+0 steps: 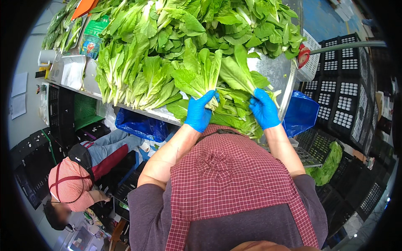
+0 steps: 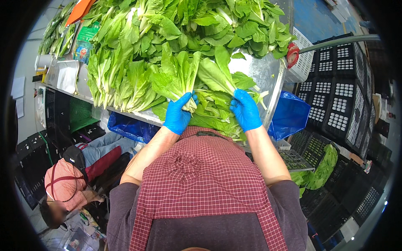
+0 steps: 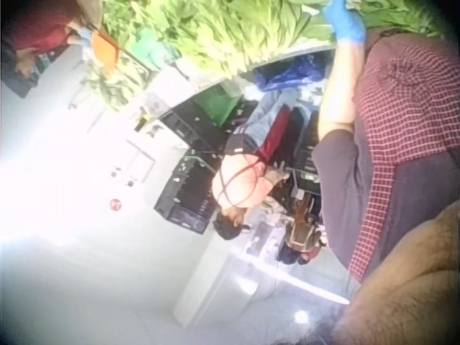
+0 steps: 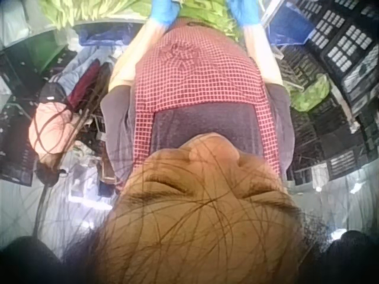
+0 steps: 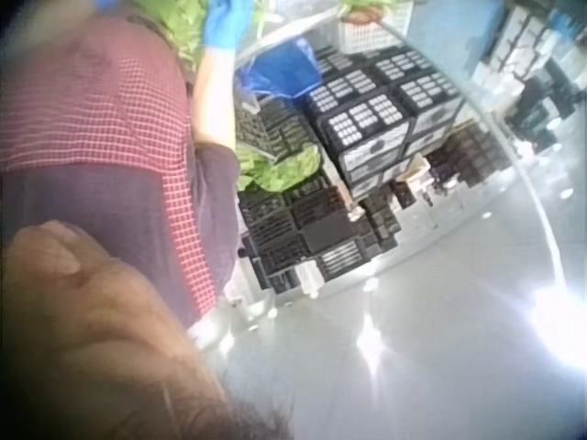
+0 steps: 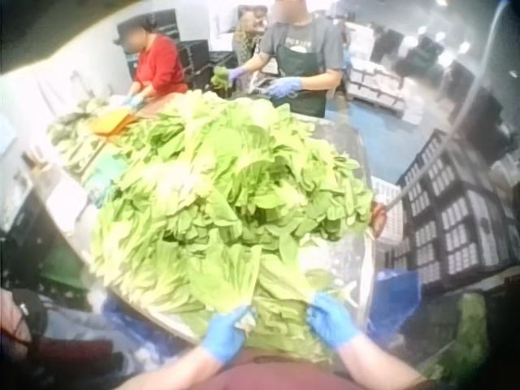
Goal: The person sorts leafy green vegetables on a stainless steel table, picking up bunches, separating leaves, and arranging them into neat piles. The person wears blue gloves and a red checkered apron while working continuously.
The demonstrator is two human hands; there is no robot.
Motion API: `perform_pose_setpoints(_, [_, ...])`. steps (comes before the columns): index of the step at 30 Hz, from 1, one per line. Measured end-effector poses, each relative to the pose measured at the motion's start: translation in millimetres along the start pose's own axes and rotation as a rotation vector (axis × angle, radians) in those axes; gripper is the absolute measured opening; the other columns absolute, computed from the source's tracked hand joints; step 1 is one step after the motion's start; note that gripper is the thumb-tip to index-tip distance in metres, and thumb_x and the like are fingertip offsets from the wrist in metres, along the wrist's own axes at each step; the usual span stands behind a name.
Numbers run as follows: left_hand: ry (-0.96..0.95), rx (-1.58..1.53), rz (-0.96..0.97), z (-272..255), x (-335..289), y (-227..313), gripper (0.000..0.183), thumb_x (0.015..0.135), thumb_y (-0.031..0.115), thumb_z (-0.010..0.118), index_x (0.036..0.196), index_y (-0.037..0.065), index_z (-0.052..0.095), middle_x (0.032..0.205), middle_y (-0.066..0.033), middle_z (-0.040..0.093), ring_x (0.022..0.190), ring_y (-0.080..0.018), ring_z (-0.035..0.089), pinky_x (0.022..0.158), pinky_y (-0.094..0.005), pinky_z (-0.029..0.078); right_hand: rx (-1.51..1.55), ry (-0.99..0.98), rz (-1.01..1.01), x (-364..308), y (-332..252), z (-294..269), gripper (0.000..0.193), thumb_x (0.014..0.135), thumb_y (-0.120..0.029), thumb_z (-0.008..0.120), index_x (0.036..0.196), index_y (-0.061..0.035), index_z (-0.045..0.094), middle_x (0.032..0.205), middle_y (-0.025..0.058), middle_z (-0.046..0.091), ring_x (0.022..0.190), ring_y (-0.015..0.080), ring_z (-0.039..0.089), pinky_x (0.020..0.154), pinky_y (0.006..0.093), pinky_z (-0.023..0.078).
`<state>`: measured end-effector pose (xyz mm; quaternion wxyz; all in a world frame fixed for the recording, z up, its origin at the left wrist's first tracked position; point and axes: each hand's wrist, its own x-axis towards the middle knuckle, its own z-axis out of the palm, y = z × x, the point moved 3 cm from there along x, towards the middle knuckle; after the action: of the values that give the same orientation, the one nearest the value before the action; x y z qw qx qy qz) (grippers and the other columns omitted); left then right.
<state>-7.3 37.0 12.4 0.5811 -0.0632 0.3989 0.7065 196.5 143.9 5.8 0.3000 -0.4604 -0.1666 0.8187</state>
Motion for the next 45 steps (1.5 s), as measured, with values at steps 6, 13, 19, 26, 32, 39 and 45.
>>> perform_pose_setpoints(6, [0.018,-0.06,0.068,5,-4,5,0.033,0.084,0.007,0.059,0.115,0.0,0.049,0.098,-0.0113,0.06,0.087,-0.022,0.06,0.079,-0.0355,0.05,0.073,-0.03,-0.024,-12,13,40,0.016,0.082,-0.01,0.061,0.097,-0.0062,0.056,0.079,0.0034,0.058,0.069,0.015,0.057,0.062,0.0263,0.049])
perform_pose_setpoints(13, [0.001,-0.087,-0.027,17,-13,-3,0.028,0.085,0.007,0.059,0.111,0.002,0.051,0.092,-0.0087,0.06,0.083,-0.0202,0.06,0.074,-0.0329,0.051,-0.501,-0.047,-0.445,-23,22,71,0.028,0.074,0.002,0.068,0.098,-0.0035,0.055,0.089,0.0064,0.059,0.076,0.0132,0.058,0.066,0.0244,0.048])
perform_pose_setpoints(19, [-0.015,-0.041,-0.074,22,-14,-6,0.005,0.085,0.006,0.059,0.087,0.008,0.055,0.068,-0.0027,0.056,0.061,-0.0136,0.054,0.056,-0.0267,0.044,-1.347,-0.262,-1.104,-47,22,105,0.025,0.071,-0.006,0.069,0.094,-0.0103,0.062,0.097,0.0107,0.06,0.083,0.0276,0.059,0.069,0.0341,0.049])
perform_pose_setpoints(26, [0.087,-0.05,-0.124,14,-14,-5,0.003,0.082,0.005,0.062,0.08,0.006,0.059,0.07,-0.0031,0.058,0.063,-0.015,0.055,0.059,-0.0282,0.044,-1.031,-0.199,-0.683,-41,23,101,0.021,0.073,-0.01,0.071,0.092,-0.006,0.062,0.09,0.007,0.063,0.072,0.0166,0.059,0.063,0.0273,0.048])
perform_pose_setpoints(32, [0.053,-0.033,-0.067,11,-10,-8,0.014,0.08,0.004,0.063,0.093,0.002,0.061,0.079,-0.0065,0.062,0.072,-0.0168,0.06,0.066,-0.0294,0.047,-0.748,-0.146,-0.169,-17,41,79,0.018,0.075,-0.008,0.07,0.089,-0.0015,0.06,0.076,0.0025,0.06,0.063,0.0065,0.053,0.055,0.0219,0.045])
perform_pose_setpoints(39, [-0.077,0.16,-0.067,1,-8,-7,0.033,0.078,0.003,0.064,0.109,0.0,0.055,0.092,-0.0075,0.063,0.079,-0.0189,0.061,0.068,-0.0299,0.05,-0.534,-0.2,-0.103,-29,43,91,0.013,0.081,-0.008,0.064,0.088,-0.0021,0.055,0.079,0.0053,0.06,0.063,0.0105,0.056,0.054,0.0223,0.045])
perform_pose_setpoints(45, [0.011,-0.012,0.228,11,-19,26,0.027,0.081,0.004,0.06,0.107,-0.002,0.055,0.091,-0.0107,0.063,0.081,-0.022,0.063,0.076,-0.0323,0.051,-0.182,-0.291,-0.102,-27,47,88,0.009,0.084,-0.007,0.055,0.081,-0.0085,0.047,0.066,0.0045,0.051,0.055,0.0137,0.05,0.053,0.0266,0.044])
